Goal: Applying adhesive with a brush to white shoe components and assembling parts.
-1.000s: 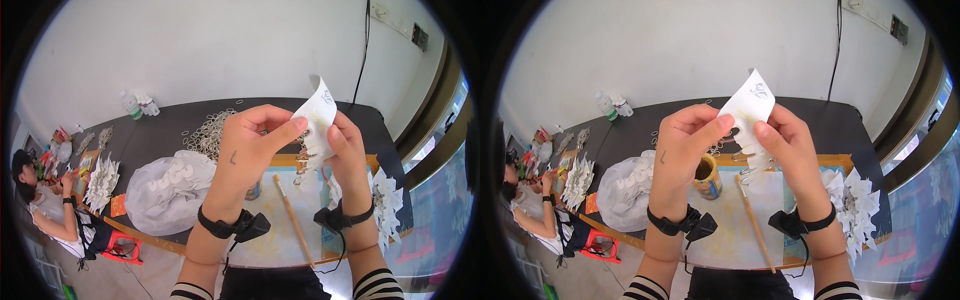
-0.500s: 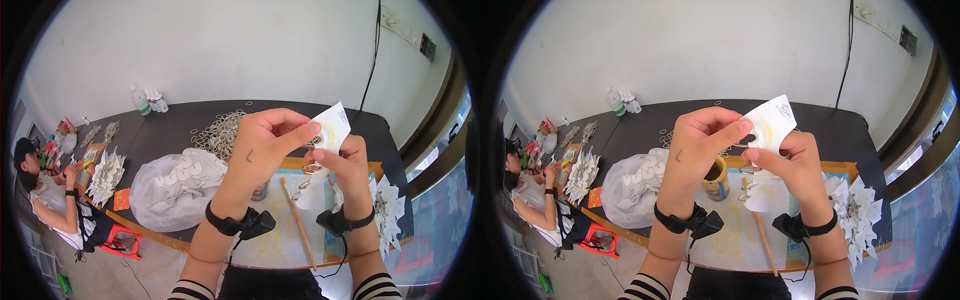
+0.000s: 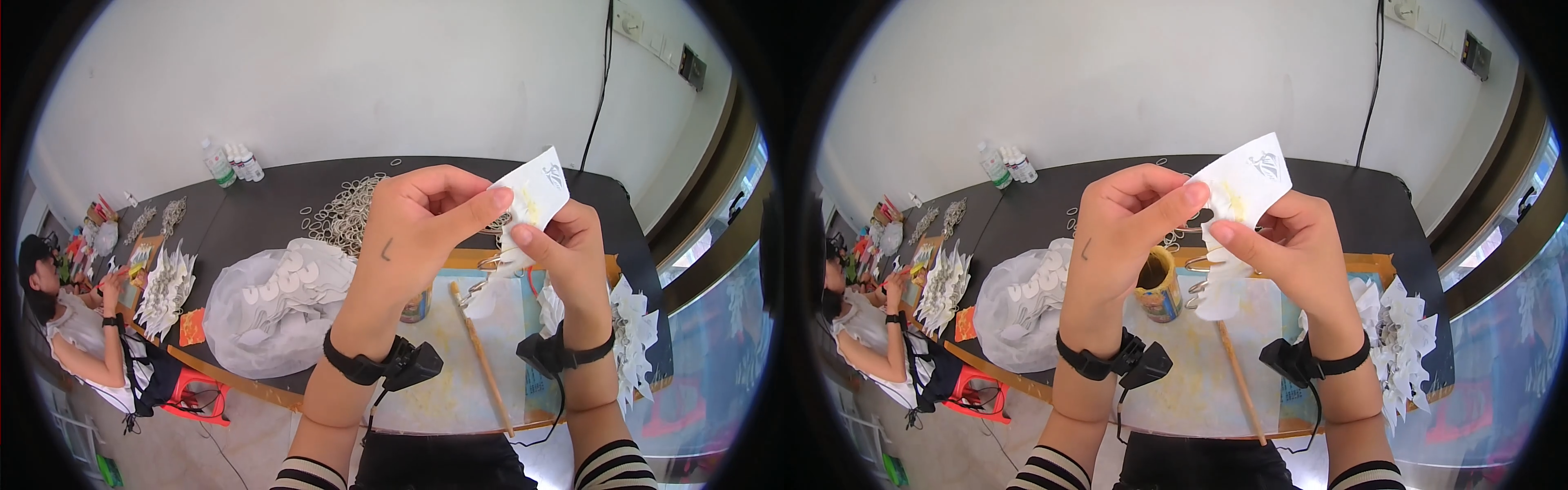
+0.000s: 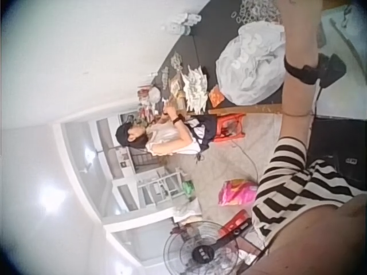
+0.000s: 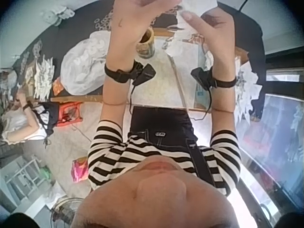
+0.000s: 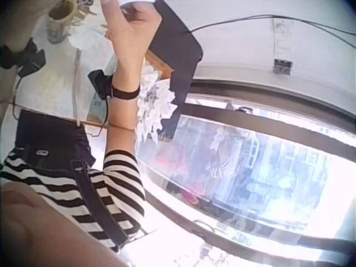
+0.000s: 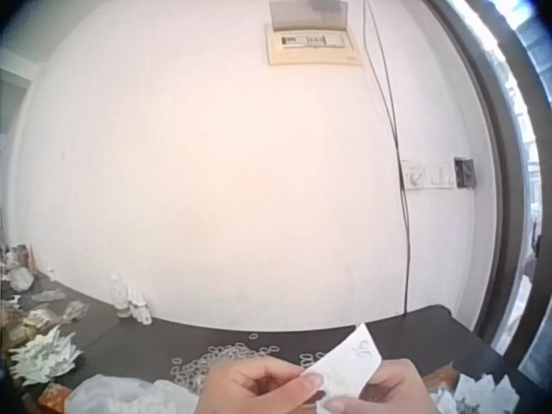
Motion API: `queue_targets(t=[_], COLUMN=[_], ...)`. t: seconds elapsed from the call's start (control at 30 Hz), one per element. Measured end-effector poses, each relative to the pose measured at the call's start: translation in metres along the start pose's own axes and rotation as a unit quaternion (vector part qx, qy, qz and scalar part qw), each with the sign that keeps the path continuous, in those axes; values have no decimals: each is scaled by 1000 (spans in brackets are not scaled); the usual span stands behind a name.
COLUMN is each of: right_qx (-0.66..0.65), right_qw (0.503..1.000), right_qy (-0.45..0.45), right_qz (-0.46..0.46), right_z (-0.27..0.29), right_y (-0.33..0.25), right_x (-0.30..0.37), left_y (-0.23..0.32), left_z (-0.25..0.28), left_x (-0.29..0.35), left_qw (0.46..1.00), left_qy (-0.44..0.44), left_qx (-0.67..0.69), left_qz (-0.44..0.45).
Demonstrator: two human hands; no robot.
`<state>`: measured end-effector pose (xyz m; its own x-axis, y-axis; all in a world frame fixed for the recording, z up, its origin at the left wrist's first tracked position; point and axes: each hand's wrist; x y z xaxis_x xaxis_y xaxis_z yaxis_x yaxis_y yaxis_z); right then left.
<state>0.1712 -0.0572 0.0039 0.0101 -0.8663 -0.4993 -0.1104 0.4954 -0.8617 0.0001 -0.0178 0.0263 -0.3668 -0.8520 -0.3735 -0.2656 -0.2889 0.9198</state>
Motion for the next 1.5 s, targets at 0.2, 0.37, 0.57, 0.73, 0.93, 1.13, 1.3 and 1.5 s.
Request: queue_targets(t=[0.2, 0.37, 0.57, 0.73, 0.93, 1.13, 1.3, 1.5], right_qx=[11, -30, -60, -38, -52, -66, -123, -149], right_qw=[999, 999, 996, 995, 990, 995, 986, 974], right_qy=[-21, -23, 54, 88, 132, 58, 110, 171], right_qz=[27, 22, 26, 31, -7, 50, -33, -24], right_z=[0, -3, -8, -5, -5, -5, 0, -4], right_y=[0, 6, 6, 6, 9, 8, 11, 25], right_x=[1, 1, -1, -1, -7, -3, -5, -9], left_y=[4, 1, -5, -8, -11, -8, -15, -31], left_z=[3, 3, 2, -1, -3, -4, -15, -24], left_x=[0, 1, 0, -2, -2, 0, -2, -7], left_qw=[999, 999, 991, 998, 997, 987, 992, 996], left_qy=[-2, 19, 10, -5, 20, 57, 19, 17], left_qx=[-45, -29, -97, -60, -39, -127, -68, -68], left_qz=[-6, -41, -96, -24, -66, -78, -104, -47])
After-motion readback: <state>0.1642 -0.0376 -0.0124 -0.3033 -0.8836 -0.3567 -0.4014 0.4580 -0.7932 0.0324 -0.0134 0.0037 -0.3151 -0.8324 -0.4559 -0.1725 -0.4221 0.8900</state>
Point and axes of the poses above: each hand's wrist, its own x-axis away from the middle knuckle, its own z-axis out of the back of the hand, y = z × x, and after that the axes turned 2 degrees about -x, right-handed
